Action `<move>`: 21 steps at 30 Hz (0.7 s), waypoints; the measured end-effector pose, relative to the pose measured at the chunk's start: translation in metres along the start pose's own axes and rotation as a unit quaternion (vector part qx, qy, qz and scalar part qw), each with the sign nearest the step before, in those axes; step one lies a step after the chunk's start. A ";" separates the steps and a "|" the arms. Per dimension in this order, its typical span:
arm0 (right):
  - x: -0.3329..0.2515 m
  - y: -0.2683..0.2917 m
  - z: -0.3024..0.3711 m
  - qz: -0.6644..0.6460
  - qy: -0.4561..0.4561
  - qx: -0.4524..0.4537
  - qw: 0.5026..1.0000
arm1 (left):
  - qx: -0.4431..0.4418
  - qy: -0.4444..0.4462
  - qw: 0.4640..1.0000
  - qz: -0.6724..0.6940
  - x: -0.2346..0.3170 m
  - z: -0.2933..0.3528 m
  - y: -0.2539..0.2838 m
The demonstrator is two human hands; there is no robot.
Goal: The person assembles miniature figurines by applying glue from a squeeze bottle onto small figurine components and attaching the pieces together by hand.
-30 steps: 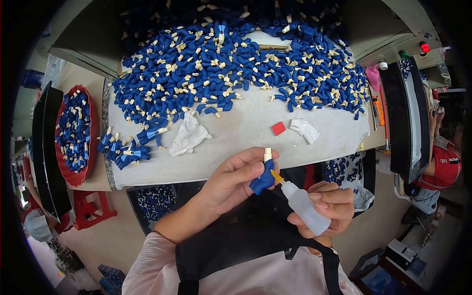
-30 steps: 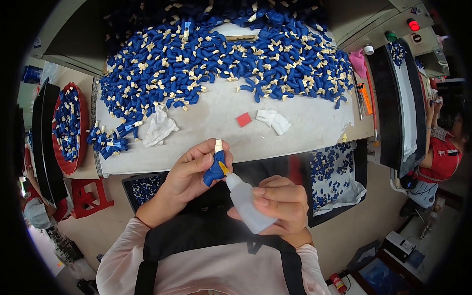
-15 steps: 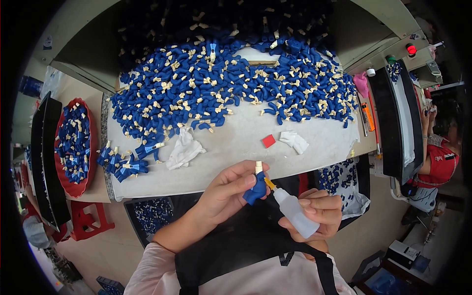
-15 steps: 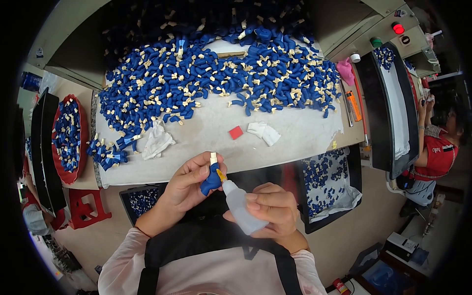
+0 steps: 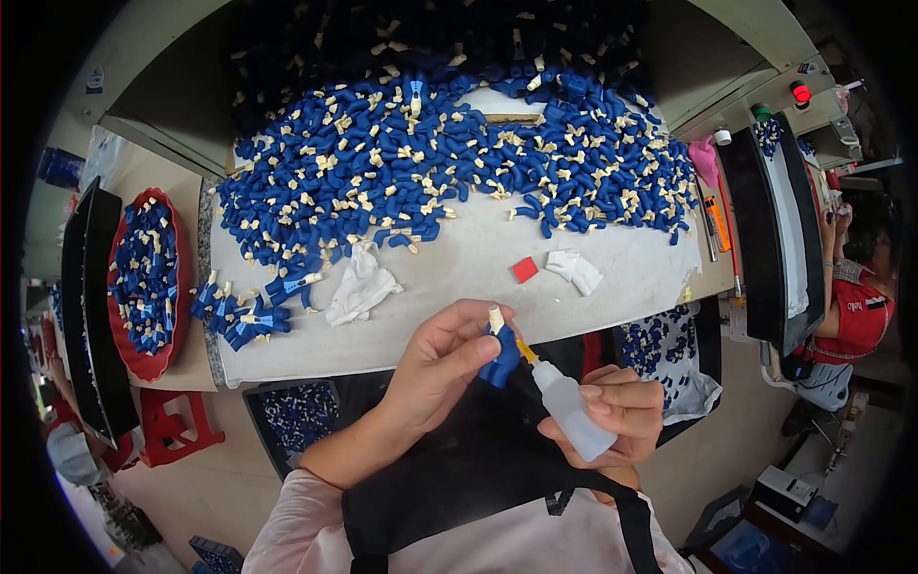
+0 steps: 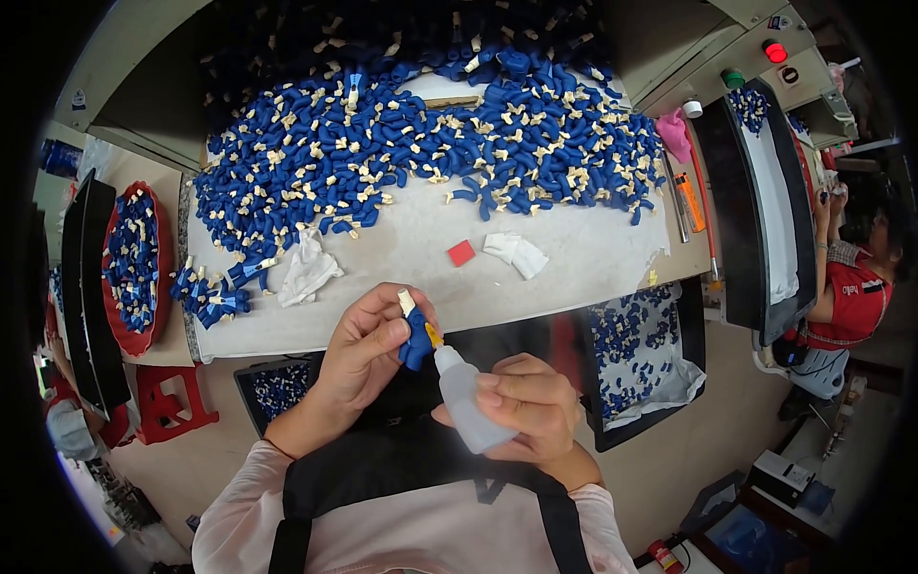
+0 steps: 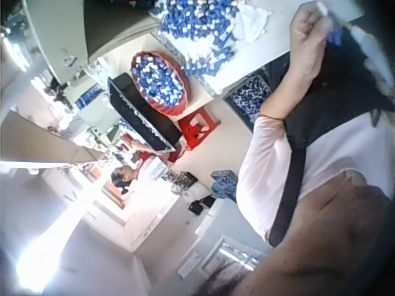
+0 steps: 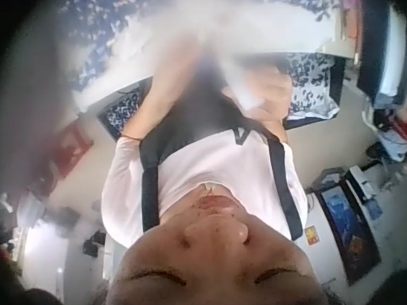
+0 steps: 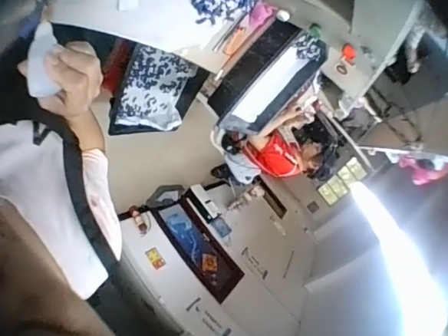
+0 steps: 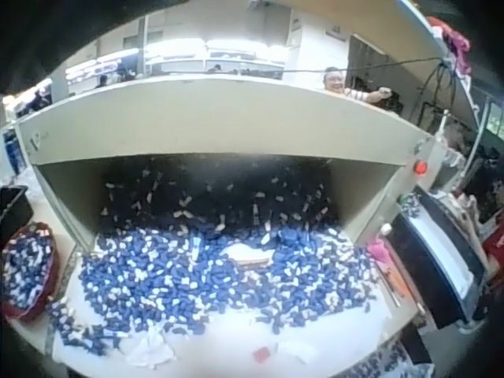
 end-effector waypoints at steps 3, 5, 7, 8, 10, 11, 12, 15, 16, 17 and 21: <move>0.001 -0.001 0.000 0.002 -0.006 -0.015 1.000 | 0.002 -0.021 1.000 -0.022 0.003 0.000 0.002; 0.002 -0.004 0.000 -0.001 -0.004 -0.029 1.000 | 0.002 -0.031 0.999 -0.036 0.005 0.000 0.003; 0.001 -0.004 0.000 -0.008 -0.003 -0.025 1.000 | -0.006 -0.035 0.998 -0.045 0.007 -0.001 0.001; 0.001 -0.004 0.000 -0.014 -0.002 -0.021 1.000 | -0.005 -0.035 0.998 -0.045 0.006 0.000 0.001; 0.001 -0.003 -0.002 -0.017 0.000 -0.019 1.000 | -0.009 -0.034 0.998 -0.058 0.006 -0.001 0.001; 0.001 -0.002 -0.002 -0.019 0.003 -0.017 1.000 | -0.008 -0.034 0.998 -0.058 0.005 -0.001 0.001; 0.003 -0.002 -0.002 -0.019 0.003 -0.017 1.000 | -0.009 -0.033 0.997 -0.062 0.005 -0.001 0.002; 0.003 0.001 0.000 -0.029 0.024 -0.002 0.999 | -0.011 -0.032 0.997 -0.067 0.004 -0.001 0.002; 0.003 0.001 0.000 -0.024 0.024 0.000 0.999 | -0.012 -0.033 0.997 -0.066 0.003 -0.001 0.001; 0.003 0.002 0.001 -0.019 0.023 0.002 1.000 | -0.011 -0.032 0.997 -0.066 0.002 -0.001 0.002; 0.005 0.002 0.002 -0.006 -0.006 0.005 1.000 | -0.010 -0.029 0.997 -0.073 0.002 0.000 0.000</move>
Point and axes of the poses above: each hand's wrist, its own z-axis away from the middle knuckle, its own y-axis out of the back of the hand, x = y × z, the point moved 9 cm from there along -z, towards the middle knuckle, and after that the axes turned 9 degrees about -x, right-handed, at the moved point
